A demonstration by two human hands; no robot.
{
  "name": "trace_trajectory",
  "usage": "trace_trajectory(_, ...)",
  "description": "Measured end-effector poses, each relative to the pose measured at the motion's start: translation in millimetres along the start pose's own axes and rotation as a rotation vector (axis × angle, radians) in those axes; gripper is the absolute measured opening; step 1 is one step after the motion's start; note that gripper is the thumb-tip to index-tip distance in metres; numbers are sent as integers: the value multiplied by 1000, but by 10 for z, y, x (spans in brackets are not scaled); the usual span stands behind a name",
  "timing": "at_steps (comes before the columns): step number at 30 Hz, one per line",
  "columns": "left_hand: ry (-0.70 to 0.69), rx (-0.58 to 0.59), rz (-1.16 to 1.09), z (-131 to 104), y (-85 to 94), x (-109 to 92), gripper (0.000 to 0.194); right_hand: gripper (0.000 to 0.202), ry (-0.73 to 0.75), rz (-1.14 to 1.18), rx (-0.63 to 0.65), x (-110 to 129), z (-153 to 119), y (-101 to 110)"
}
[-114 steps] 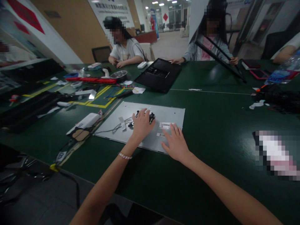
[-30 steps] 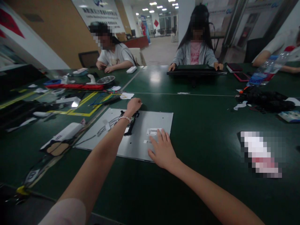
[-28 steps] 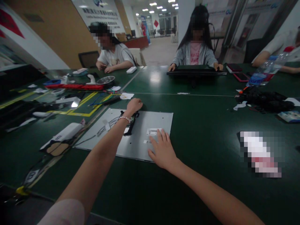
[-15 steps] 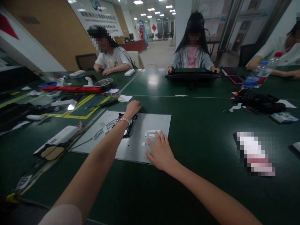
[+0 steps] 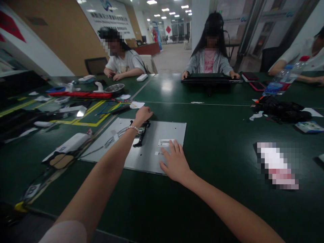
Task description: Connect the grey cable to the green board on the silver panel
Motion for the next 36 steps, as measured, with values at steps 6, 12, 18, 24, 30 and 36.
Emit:
trace_trajectory(6, 31, 44, 49, -104, -57, -47, 52, 58, -3, -1, -5, -11, -7, -3)
trace_trajectory(12, 63, 38, -24, -84, -61, -46, 33, 58, 0, -12, -14, -4, -8, -5)
trace_trajectory(18, 91, -49, -94, -52, 17, 74, 42, 57, -3, -14, -15, 1, -2, -6)
trace_trajectory(24, 196, -83, -333, -20, 26, 361, 40, 57, 5, -10, -23, 7, -14, -3)
trace_trajectory(30, 190, -48, -322, -88, 1, 409, 29, 58, -2, -6, -17, -10, -14, -15)
trace_trajectory(36, 202, -30, -289, -78, -7, 453, 29, 58, -1, -9, -2, -9, -13, -5)
Point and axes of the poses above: each hand's wrist, its own z-axis towards the middle knuckle, its own y-axis out of the back of the hand, x = y × z, the point moved 10 cm from there along z, towards the middle knuckle, and after that the axes turned 4 degrees about -z, right-handed, at the moved point
